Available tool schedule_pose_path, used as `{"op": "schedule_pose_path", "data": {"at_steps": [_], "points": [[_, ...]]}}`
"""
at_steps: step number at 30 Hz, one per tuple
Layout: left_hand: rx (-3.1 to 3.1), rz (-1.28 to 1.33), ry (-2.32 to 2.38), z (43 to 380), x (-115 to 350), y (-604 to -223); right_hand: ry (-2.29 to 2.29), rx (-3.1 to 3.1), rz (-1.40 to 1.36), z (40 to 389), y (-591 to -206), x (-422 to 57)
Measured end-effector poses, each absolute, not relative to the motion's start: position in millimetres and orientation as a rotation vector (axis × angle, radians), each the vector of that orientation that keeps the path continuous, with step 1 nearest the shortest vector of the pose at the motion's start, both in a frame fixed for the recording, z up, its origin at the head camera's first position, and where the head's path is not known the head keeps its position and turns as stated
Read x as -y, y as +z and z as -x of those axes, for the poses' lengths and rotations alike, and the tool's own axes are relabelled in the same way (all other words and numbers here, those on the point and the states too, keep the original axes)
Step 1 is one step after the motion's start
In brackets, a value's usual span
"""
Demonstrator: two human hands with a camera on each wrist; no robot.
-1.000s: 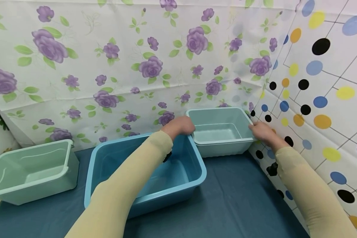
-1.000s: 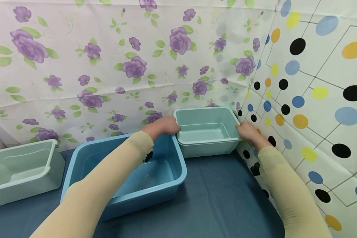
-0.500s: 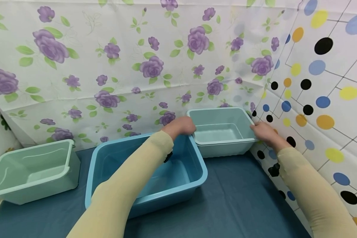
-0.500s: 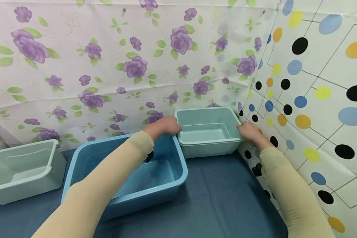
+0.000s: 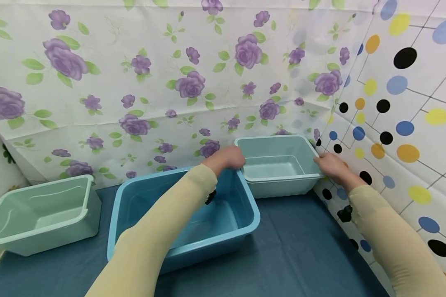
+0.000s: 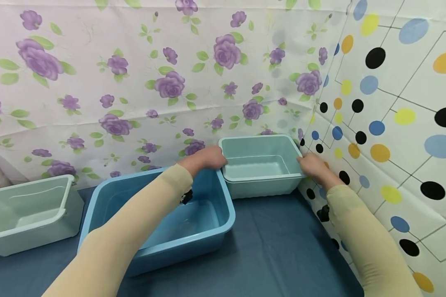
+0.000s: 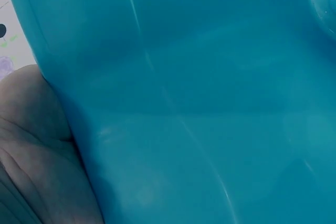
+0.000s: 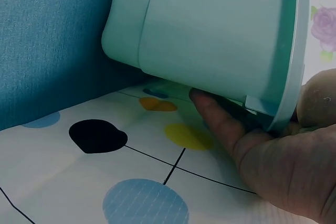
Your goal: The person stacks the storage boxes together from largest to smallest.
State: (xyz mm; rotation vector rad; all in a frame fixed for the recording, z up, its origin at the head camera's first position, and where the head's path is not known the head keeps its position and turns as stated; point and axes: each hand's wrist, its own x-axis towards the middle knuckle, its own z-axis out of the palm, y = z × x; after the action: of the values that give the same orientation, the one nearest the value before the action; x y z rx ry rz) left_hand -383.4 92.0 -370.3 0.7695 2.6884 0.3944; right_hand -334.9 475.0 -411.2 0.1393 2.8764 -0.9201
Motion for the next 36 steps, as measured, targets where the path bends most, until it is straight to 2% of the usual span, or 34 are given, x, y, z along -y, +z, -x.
{"op": "schedule_pose_path", "data": {"at_steps": [9, 10, 12, 16, 17, 19, 23, 30, 33, 36], "points": [[-2.691, -0.759, 0.462, 379, -89, -365, -0.966, -2.875, -0.133, 335, -408, -475], [-2.682, -0.748, 0.469, 392, -90, -376, -0.972, -2.874, -0.13, 335, -407, -475], [-2.677, -0.726, 0.48, 394, -91, -377, -0.977, -2.877, -0.121, 334, -406, -475], [-2.664, -0.715, 0.499, 441, -96, -415, -0.974, -2.888, -0.111, 334, -404, -476], [-2.677, -0.719, 0.495, 437, -96, -414, -0.97, -2.891, -0.11, 334, -403, -476], [-2.68, -0.718, 0.478, 454, -98, -428, -0.969, -2.89, -0.112, 333, -402, -477], [-2.688, -0.694, 0.422, 442, -101, -417, -0.967, -2.891, -0.108, 331, -400, -476], [-2.673, -0.721, 0.407, 487, -105, -454, -0.955, -2.897, -0.092, 328, -397, -478], [-2.688, -0.735, 0.387, 475, -106, -445, -0.953, -2.896, -0.097, 327, -397, -478], [-2.718, -0.712, 0.377, 444, -103, -423, -0.943, -2.898, -0.1, 325, -397, -479]]}}
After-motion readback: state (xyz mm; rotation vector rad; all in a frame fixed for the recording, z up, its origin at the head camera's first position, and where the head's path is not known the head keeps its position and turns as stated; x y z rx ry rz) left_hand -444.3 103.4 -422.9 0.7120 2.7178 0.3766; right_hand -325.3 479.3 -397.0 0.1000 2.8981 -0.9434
